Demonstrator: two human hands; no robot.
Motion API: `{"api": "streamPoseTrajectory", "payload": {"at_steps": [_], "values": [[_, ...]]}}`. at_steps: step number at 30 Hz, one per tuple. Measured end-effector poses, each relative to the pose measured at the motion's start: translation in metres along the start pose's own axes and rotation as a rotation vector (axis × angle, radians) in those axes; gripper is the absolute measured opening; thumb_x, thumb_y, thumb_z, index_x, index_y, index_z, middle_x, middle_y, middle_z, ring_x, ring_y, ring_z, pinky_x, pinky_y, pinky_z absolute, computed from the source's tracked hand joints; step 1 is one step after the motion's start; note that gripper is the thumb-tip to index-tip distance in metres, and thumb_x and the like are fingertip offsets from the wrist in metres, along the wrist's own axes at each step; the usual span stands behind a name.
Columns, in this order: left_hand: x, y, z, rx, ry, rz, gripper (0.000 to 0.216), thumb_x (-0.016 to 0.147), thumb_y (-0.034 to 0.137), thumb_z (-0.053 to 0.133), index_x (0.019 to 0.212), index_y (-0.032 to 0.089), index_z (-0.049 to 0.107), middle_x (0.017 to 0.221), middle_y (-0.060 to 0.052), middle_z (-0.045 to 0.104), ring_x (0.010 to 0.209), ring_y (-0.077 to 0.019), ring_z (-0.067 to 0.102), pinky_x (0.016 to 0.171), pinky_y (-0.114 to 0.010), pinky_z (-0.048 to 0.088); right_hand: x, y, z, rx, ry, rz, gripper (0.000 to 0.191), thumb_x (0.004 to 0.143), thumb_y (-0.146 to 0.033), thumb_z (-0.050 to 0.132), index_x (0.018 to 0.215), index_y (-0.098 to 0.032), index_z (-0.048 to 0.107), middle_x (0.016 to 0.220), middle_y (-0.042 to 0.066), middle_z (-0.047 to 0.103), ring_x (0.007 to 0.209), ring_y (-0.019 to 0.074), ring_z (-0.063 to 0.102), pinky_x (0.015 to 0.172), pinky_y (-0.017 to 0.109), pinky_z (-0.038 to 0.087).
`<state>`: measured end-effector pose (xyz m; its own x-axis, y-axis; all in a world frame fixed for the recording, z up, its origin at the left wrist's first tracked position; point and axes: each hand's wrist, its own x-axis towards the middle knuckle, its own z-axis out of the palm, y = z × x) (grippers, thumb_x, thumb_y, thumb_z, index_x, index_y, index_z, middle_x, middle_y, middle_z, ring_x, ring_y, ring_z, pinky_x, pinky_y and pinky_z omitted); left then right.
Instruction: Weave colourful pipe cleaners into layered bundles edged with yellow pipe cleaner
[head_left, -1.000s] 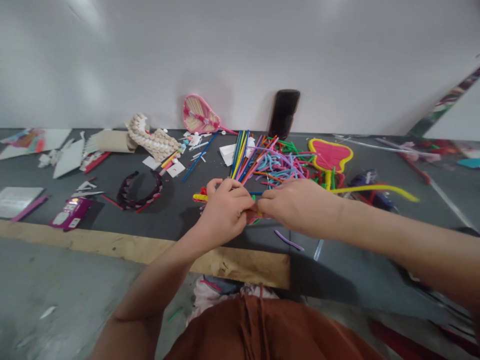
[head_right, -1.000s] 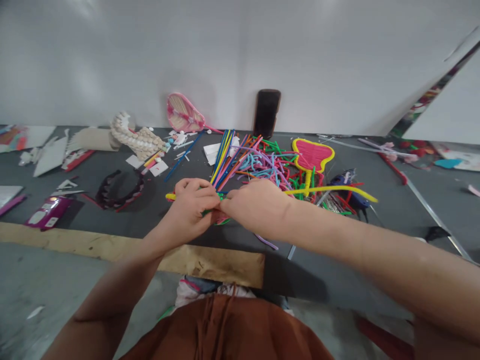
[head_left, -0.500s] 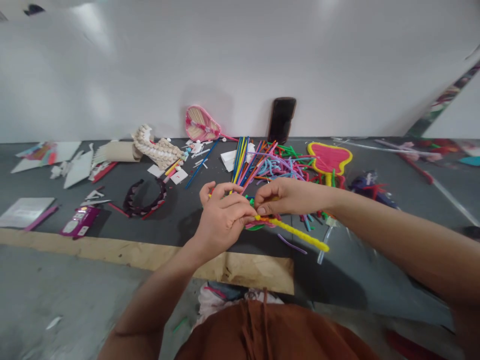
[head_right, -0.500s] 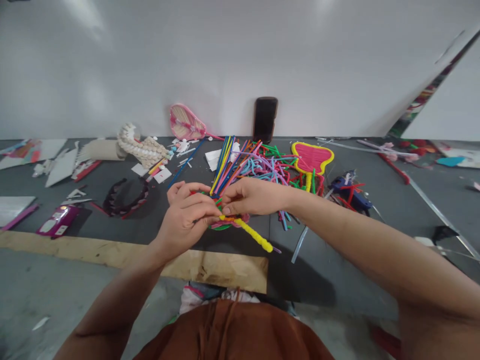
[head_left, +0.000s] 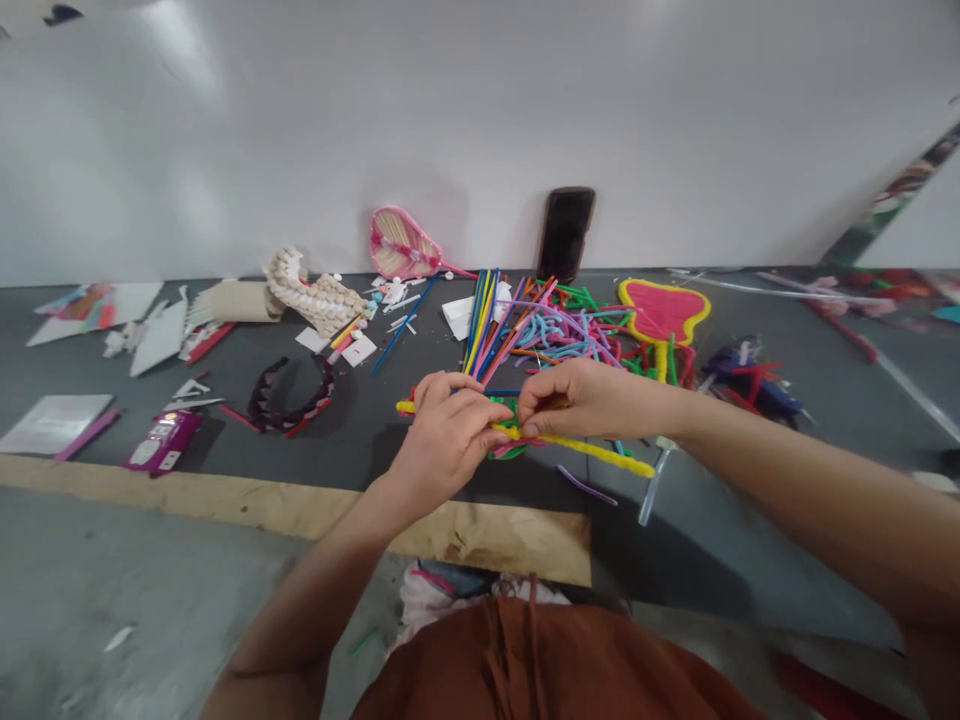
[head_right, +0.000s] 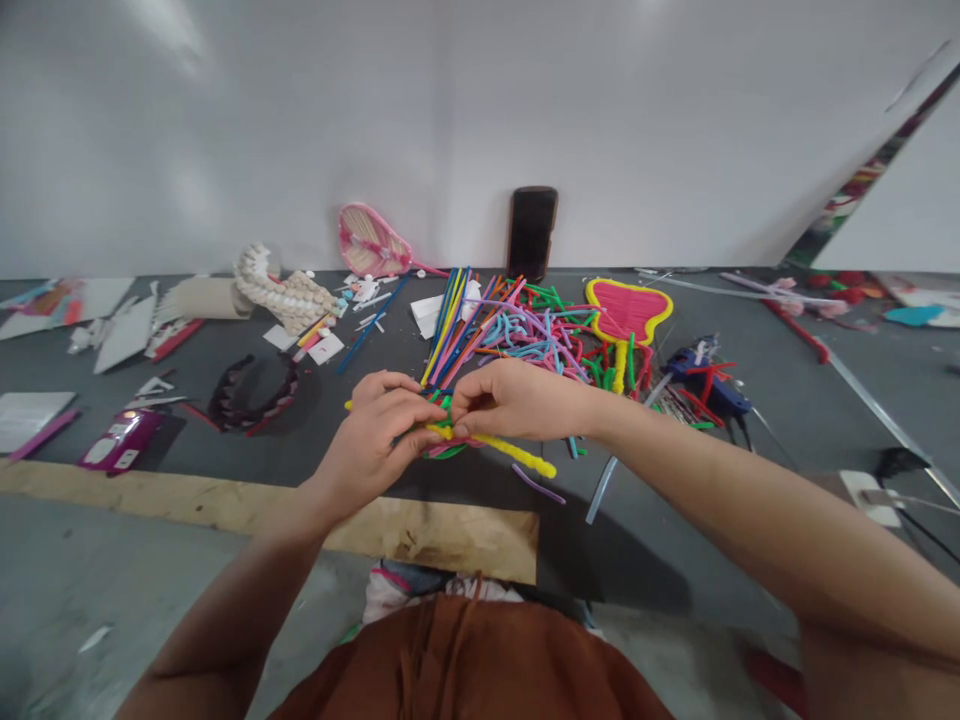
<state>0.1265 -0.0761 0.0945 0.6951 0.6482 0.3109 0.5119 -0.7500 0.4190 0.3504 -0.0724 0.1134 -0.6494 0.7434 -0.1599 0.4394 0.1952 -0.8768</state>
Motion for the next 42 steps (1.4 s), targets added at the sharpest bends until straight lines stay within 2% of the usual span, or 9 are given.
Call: {"api": "streamPoseTrajectory", "payload": {"at_steps": [7,12,17,23,28,31,35,38,42], "values": [[0.003,0.000,-0.004,-0.018,-0.096,0.011,0.016,0.092,0.025,0.054,0.094,0.020,0.069,0.093,-0.003,0.070,0.104,-0.0229,0.046,0.095,-0.040,0.035,0.001,-0.011,0.009,-0.184,0.112,0.022,0.010,0.077,-0.017,0.056,0.074,-0.017,0.065,0.065,-0.003,0.064,0.057,0.0089,0.054,0.054,0.019,0.037],[0.005,0.003,-0.008,-0.071,-0.156,-0.040,0.014,0.091,0.027,0.055,0.088,0.022,0.068,0.090,-0.001,0.070,0.101,-0.0211,0.047,0.094,-0.039,0.033,-0.004,-0.013,0.004,-0.264,0.080,0.010,0.012,0.080,-0.021,0.056,0.081,-0.018,0.067,0.067,-0.003,0.065,0.057,0.0093,0.054,0.053,0.019,0.036],[0.005,0.004,-0.009,-0.089,-0.150,-0.039,0.014,0.091,0.027,0.055,0.088,0.022,0.067,0.090,0.000,0.070,0.100,-0.0205,0.048,0.093,-0.038,0.032,-0.008,-0.018,0.000,-0.438,0.064,0.026,0.016,0.080,-0.017,0.053,0.074,-0.019,0.068,0.065,-0.003,0.065,0.055,0.0087,0.052,0.054,0.021,0.033],[0.004,0.002,-0.006,-0.065,-0.096,-0.015,0.013,0.091,0.025,0.057,0.088,0.022,0.069,0.089,-0.001,0.070,0.099,-0.0208,0.049,0.092,-0.040,0.034,-0.002,-0.013,0.003,-0.459,0.058,0.038,0.017,0.082,-0.020,0.051,0.077,-0.018,0.067,0.068,-0.002,0.066,0.059,0.0104,0.055,0.055,0.022,0.033],[0.000,-0.002,0.001,-0.016,0.043,0.031,0.016,0.089,0.021,0.057,0.082,0.025,0.070,0.089,-0.001,0.072,0.105,-0.0229,0.050,0.092,-0.042,0.036,0.001,-0.010,0.003,-0.369,0.032,0.030,0.018,0.083,-0.021,0.048,0.077,-0.016,0.064,0.065,-0.001,0.062,0.055,0.0099,0.052,0.054,0.022,0.033],[-0.002,-0.004,0.004,0.057,0.100,0.093,0.020,0.090,0.016,0.055,0.081,0.027,0.070,0.088,0.001,0.073,0.110,-0.0235,0.050,0.099,-0.047,0.032,0.003,-0.009,0.003,-0.259,-0.001,0.042,0.017,0.084,-0.022,0.047,0.076,-0.016,0.061,0.065,-0.001,0.061,0.056,0.0103,0.051,0.054,0.022,0.035],[-0.004,-0.007,0.002,0.161,0.132,0.223,0.014,0.089,0.019,0.058,0.085,0.027,0.068,0.088,0.002,0.073,0.108,-0.0219,0.052,0.106,-0.049,0.024,0.007,-0.002,0.006,-0.070,-0.054,0.043,0.019,0.087,-0.027,0.045,0.075,-0.017,0.055,0.063,-0.001,0.056,0.056,0.0106,0.050,0.053,0.022,0.039],[-0.003,-0.007,-0.002,0.191,0.147,0.328,0.012,0.089,0.016,0.059,0.088,0.026,0.067,0.087,0.003,0.072,0.105,-0.0190,0.055,0.108,-0.047,0.024,0.009,0.005,0.009,0.033,-0.097,0.056,0.018,0.087,-0.030,0.047,0.076,-0.017,0.054,0.063,-0.001,0.055,0.057,0.0113,0.052,0.053,0.022,0.041],[-0.001,-0.004,-0.006,0.206,0.160,0.388,0.010,0.089,0.017,0.060,0.088,0.025,0.065,0.083,0.005,0.071,0.096,-0.0160,0.057,0.108,-0.046,0.024,0.011,0.010,0.012,0.099,-0.121,0.093,0.017,0.087,-0.029,0.048,0.076,-0.017,0.053,0.065,-0.001,0.054,0.060,0.0112,0.053,0.056,0.022,0.045]]}}
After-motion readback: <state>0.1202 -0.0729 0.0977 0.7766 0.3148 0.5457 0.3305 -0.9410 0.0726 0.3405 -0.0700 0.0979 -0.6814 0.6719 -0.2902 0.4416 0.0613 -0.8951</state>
